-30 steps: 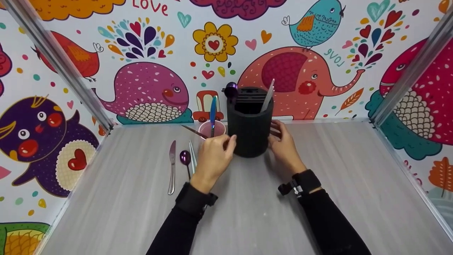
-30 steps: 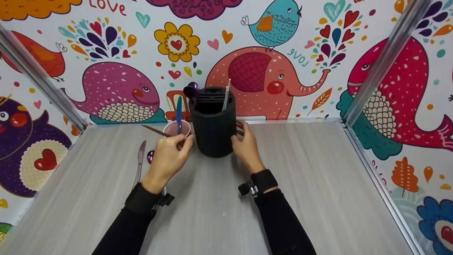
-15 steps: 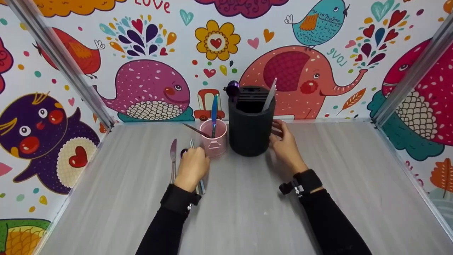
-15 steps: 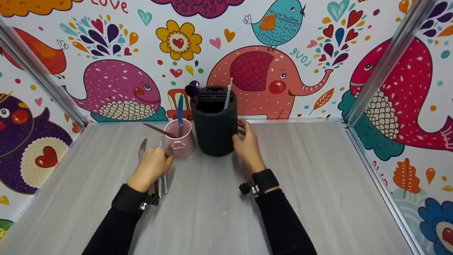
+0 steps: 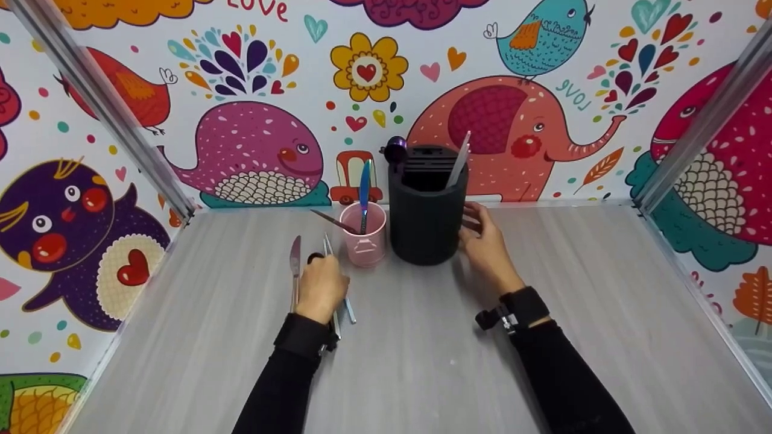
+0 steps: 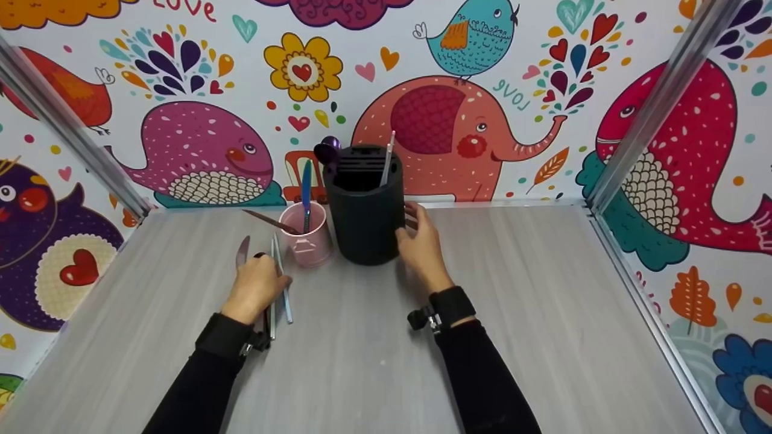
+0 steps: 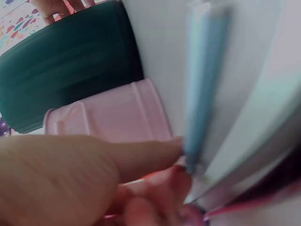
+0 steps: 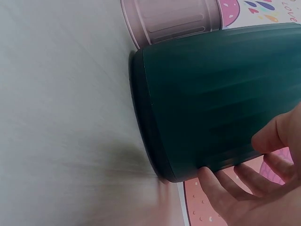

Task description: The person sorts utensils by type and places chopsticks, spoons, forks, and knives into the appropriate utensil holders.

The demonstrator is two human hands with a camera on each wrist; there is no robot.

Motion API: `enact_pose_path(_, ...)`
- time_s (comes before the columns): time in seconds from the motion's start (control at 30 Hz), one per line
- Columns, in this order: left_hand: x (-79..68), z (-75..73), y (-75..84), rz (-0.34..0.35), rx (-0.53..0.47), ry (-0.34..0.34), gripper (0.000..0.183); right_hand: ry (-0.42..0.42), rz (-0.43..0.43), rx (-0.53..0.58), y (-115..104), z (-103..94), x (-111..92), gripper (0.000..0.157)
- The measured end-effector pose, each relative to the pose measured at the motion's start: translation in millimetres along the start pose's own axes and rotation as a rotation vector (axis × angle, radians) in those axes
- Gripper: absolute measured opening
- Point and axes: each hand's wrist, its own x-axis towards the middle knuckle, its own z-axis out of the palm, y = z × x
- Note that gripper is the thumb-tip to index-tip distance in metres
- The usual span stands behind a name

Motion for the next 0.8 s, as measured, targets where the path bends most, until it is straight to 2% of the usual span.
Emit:
enact_pose_path(0.17, 1.6, 4.0, -0.5, -0.028, -0.092, 0.03, 0.023, 0.006, -0.014, -0.011, 1.2, 0.5, -0.2, 0.059)
enact_pose_path(0.27, 2.9, 4.3, -0.6, -0.069, -0.131, 0.021, 0.019, 0.009, -0.023, -0.012, 0.9, 0.9, 0.0, 0.058)
enact_pose_path(0.47, 5.4, 4.6, 0.0, -0.112, -0.14, -0.022, 0.012, 0.007, -0.029, -0.019, 1.7, 0.3, 1.7, 0.057)
enact_pose_path(0.6, 5.3, 4.3, 0.0, -0.119, -0.158, -0.012, 0.01, 0.012, -0.026, -0.025, 2.1, 0.1, 1.5, 0.058)
enact_pose_path(0.8, 8.1, 1.7, -0.4, -0.141, -0.205, 0.041, 0.026, 0.011, -0.021, -0.023, 2.6, -0.2, 0.4, 0.059)
